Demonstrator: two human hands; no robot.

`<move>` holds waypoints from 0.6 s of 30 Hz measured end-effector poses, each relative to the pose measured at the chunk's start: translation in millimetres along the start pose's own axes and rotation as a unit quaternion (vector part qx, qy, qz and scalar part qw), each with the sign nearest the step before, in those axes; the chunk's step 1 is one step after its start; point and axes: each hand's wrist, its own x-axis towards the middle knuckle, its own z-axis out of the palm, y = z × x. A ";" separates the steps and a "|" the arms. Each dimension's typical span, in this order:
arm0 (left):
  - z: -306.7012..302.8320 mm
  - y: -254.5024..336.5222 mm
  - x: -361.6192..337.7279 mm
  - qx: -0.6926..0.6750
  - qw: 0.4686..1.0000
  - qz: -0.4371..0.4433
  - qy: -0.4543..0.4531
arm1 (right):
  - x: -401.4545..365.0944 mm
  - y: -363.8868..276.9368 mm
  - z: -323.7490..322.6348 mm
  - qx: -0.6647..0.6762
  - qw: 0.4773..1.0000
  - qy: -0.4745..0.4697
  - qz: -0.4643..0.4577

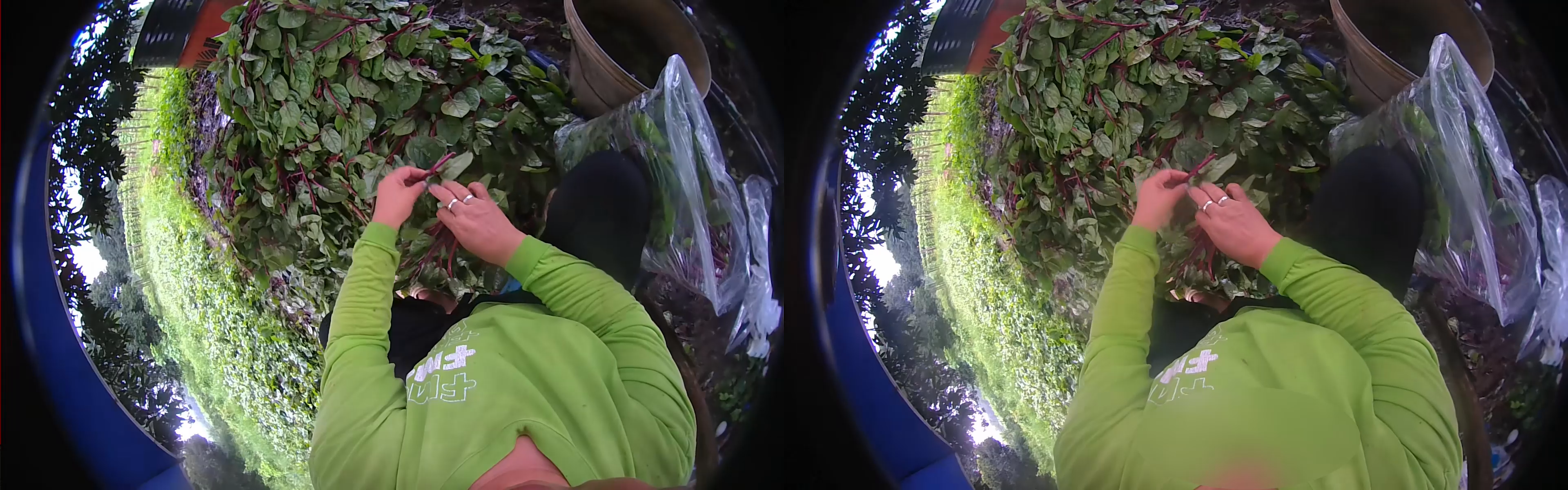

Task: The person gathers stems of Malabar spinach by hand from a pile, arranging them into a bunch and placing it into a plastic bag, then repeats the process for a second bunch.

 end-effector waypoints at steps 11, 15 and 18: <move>9.5 -6.3 -42.9 -0.079 0.993 -0.084 0.029 | -14.4 3.7 13.5 0.001 0.991 -0.131 -0.020; -10.8 -41.6 30.1 0.228 0.946 0.122 0.195 | -16.1 2.6 14.2 0.026 0.990 -0.128 -0.048; -15.1 -50.7 75.9 0.390 0.879 0.175 0.213 | -12.6 2.7 11.1 0.033 0.987 -0.154 -0.038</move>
